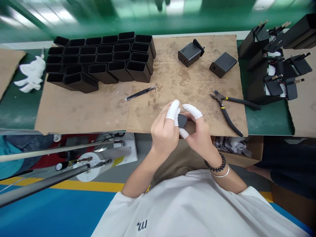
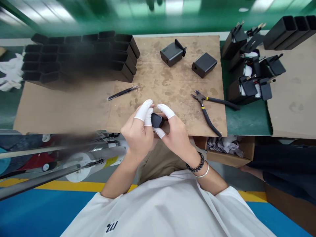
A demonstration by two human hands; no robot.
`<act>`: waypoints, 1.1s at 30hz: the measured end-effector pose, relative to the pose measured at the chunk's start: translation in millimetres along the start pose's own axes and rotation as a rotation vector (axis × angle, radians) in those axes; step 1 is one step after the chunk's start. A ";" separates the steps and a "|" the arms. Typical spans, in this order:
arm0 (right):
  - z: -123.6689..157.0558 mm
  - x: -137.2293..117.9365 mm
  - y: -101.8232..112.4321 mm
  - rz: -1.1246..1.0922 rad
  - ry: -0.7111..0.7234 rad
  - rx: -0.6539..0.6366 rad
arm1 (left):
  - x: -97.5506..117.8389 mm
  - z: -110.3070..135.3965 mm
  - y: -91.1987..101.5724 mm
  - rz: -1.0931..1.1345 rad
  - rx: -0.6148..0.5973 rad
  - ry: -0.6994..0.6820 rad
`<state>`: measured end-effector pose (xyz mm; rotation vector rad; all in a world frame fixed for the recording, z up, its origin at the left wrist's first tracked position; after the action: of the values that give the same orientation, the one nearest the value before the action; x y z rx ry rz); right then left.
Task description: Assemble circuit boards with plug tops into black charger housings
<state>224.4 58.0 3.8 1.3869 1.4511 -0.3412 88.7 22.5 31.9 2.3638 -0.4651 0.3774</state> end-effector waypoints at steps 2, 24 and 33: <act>0.1 0.2 -0.1 -0.004 0.003 -0.003 | 1.4 -0.4 -1.2 -0.033 0.017 -0.003; 5.5 -3.6 -1.7 0.141 0.211 0.195 | 1.9 -3.6 -4.5 0.376 0.128 0.462; 9.3 -1.1 -4.1 0.099 0.132 0.217 | 2.5 -0.2 -6.0 0.420 0.141 0.504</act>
<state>225.1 48.9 -1.0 1.6774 1.4788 -0.3576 93.5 26.2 29.6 2.1764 -0.7016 1.1970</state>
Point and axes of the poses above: each hand's wrist, its own z-axis away from the middle knuckle, its own y-axis out of the back of the hand, x = y × z, the point moved 1 cm from there along -z, towards the middle knuckle, and after that the axes turned 3 degrees about -x, right-handed, at the moved point
